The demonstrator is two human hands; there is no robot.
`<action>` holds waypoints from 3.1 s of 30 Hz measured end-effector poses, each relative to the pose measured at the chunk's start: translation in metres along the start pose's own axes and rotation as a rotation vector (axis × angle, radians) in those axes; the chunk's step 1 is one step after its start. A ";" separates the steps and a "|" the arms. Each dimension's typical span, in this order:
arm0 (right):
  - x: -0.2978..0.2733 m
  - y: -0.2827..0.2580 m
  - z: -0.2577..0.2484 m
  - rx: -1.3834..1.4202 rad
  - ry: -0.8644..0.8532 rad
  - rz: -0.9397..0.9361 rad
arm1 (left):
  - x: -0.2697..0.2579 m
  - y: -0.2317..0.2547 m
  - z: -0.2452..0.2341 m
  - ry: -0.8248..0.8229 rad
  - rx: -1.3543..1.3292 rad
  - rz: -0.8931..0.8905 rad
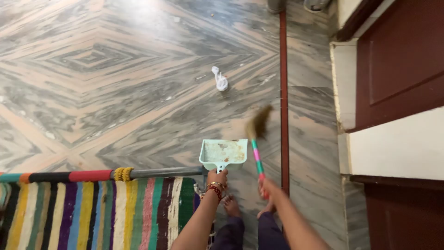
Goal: Sweeping the floor with a broom and collecting dust in a dustpan.
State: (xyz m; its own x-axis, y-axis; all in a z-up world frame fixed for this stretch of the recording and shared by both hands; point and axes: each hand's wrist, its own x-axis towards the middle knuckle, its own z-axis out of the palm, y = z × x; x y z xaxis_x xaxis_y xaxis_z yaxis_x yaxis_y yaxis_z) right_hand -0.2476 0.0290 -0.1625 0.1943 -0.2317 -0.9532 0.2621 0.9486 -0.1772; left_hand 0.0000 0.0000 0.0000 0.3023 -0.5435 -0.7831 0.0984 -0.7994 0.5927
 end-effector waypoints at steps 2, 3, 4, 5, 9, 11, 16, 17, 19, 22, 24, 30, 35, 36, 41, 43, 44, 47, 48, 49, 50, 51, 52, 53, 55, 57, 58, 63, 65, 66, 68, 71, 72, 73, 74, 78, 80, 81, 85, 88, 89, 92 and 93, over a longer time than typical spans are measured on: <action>-0.041 -0.054 0.021 -0.015 0.033 -0.090 | -0.004 0.007 -0.013 0.030 0.000 -0.009; -0.061 -0.082 0.031 -0.019 0.071 -0.187 | -0.006 0.012 -0.017 0.048 0.006 -0.015; -0.065 -0.085 0.032 -0.025 0.069 -0.187 | -0.009 0.015 -0.023 0.051 0.001 -0.016; -0.069 -0.089 0.031 -0.015 0.055 -0.218 | -0.011 0.019 -0.027 0.055 -0.015 -0.028; -0.134 -0.080 0.064 -0.062 0.248 -0.263 | -0.031 0.040 -0.041 0.082 -0.001 -0.019; -0.117 -0.037 0.056 -0.056 0.279 -0.242 | -0.033 0.044 -0.041 0.079 -0.050 -0.035; -0.105 0.017 0.066 0.146 0.220 -0.020 | -0.026 0.047 -0.036 0.111 -0.158 -0.031; -0.066 0.035 0.049 0.090 0.156 0.063 | -0.021 0.044 -0.036 0.115 -0.174 -0.041; -0.025 0.047 0.036 0.020 0.092 0.153 | -0.014 0.038 -0.035 0.130 -0.201 -0.055; -0.007 0.003 0.053 -0.163 -0.041 0.221 | 0.000 0.038 -0.035 0.174 -0.242 -0.062; 0.017 -0.043 0.064 -0.219 -0.063 0.186 | 0.009 0.033 -0.035 0.174 -0.239 -0.047; -0.025 -0.186 0.071 -0.349 0.075 -0.112 | 0.013 0.055 -0.033 0.264 -0.248 -0.075; -0.115 -0.229 0.036 -0.786 0.285 -0.389 | 0.033 0.060 -0.013 0.330 -0.283 -0.080; -0.136 -0.234 0.027 -1.035 0.363 -0.504 | 0.045 0.054 -0.008 0.337 -0.331 -0.078; -0.165 -0.265 -0.102 -1.619 0.425 -0.482 | 0.035 0.088 0.005 0.335 -0.439 -0.049; -0.194 -0.281 -0.125 -1.761 0.431 -0.451 | 0.044 0.087 0.010 0.353 -0.519 -0.048; -0.203 -0.292 -0.131 -1.848 0.396 -0.378 | 0.042 0.089 0.011 0.359 -0.552 -0.063; -0.195 -0.329 -0.149 -2.036 0.338 -0.314 | 0.039 0.103 0.015 0.368 -0.568 -0.104; -0.186 -0.342 -0.154 -2.140 0.307 -0.320 | 0.036 0.107 0.015 0.377 -0.549 -0.137; -0.181 -0.349 -0.141 -2.143 0.301 -0.322 | 0.040 0.101 0.016 0.382 -0.550 -0.137; -0.177 -0.356 -0.128 -2.281 0.288 -0.349 | 0.044 0.095 0.016 0.381 -0.585 -0.102; -0.172 -0.366 -0.114 -2.420 0.275 -0.379 | 0.049 0.091 0.017 0.380 -0.623 -0.065; -0.150 -0.370 -0.110 -2.425 0.269 -0.383 | 0.047 0.090 0.018 0.386 -0.627 -0.065; -0.126 -0.376 -0.105 -2.397 0.332 -0.564 | 0.046 0.089 0.018 0.393 -0.618 -0.086; -0.097 -0.382 -0.076 -2.363 0.379 -0.753 | 0.045 0.088 0.016 0.411 -0.616 -0.108; -0.089 -0.381 -0.032 -2.281 0.642 -0.953 | 0.042 0.083 0.014 0.393 -0.635 -0.097; -0.085 -0.384 -0.008 -2.291 0.626 -0.961 | 0.045 0.076 0.011 0.406 -0.644 -0.100; -0.099 -0.391 0.090 -1.949 0.604 -0.910 | 0.029 0.094 -0.003 0.496 -0.599 -0.194; -0.102 -0.393 0.097 -1.816 0.558 -0.799 | 0.036 0.093 -0.006 0.502 -0.627 -0.181; -0.104 -0.394 0.101 -1.679 0.506 -0.687 | 0.039 0.092 -0.007 0.511 -0.650 -0.171; -0.101 -0.386 0.079 -1.669 0.457 -0.734 | 0.045 0.097 -0.008 0.512 -0.658 -0.172; -0.106 -0.380 0.040 -1.720 0.346 -0.700 | 0.057 0.105 -0.011 0.522 -0.638 -0.166; -0.109 -0.380 0.025 -1.779 0.291 -0.615 | 0.061 0.108 -0.012 0.526 -0.611 -0.162; -0.109 -0.379 0.012 -1.786 0.285 -0.615 | 0.067 0.104 -0.016 0.531 -0.616 -0.165; -0.109 -0.380 -0.001 -1.855 0.268 -0.612 | 0.074 0.101 -0.019 0.514 -0.600 -0.141; -0.111 -0.399 -0.014 -2.197 0.284 -0.559 | 0.098 0.101 -0.034 0.470 -0.619 -0.138; -0.082 -0.413 0.002 -2.264 0.188 -0.616 | 0.099 0.112 -0.041 0.492 -0.585 -0.164; -0.066 -0.419 0.011 -2.323 0.090 -0.675 | 0.099 0.117 -0.046 0.513 -0.547 -0.185; -0.034 -0.437 0.079 -2.357 0.289 -0.797 | 0.107 0.129 -0.060 0.503 -0.513 -0.157; -0.033 -0.441 0.142 -2.150 0.422 -0.959 | 0.109 0.138 -0.068 0.523 -0.509 -0.195; -0.034 -0.443 0.161 -2.089 0.389 -0.985 | 0.114 0.137 -0.071 0.522 -0.522 -0.181; -0.061 -0.435 0.199 -2.036 0.347 -0.944 | 0.123 0.138 -0.078 0.527 -0.554 -0.164; -0.073 -0.433 0.208 -2.041 0.340 -0.879 | 0.126 0.140 -0.080 0.531 -0.573 -0.160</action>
State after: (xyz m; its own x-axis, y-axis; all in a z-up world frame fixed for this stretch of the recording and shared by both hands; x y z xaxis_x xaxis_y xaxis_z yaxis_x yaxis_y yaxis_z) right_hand -0.1782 -0.4093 0.0351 0.4351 -0.7653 -0.4744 -0.8982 -0.4054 -0.1699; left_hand 0.1280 -0.1595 -0.0010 0.6406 -0.1228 -0.7580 0.6073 -0.5230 0.5980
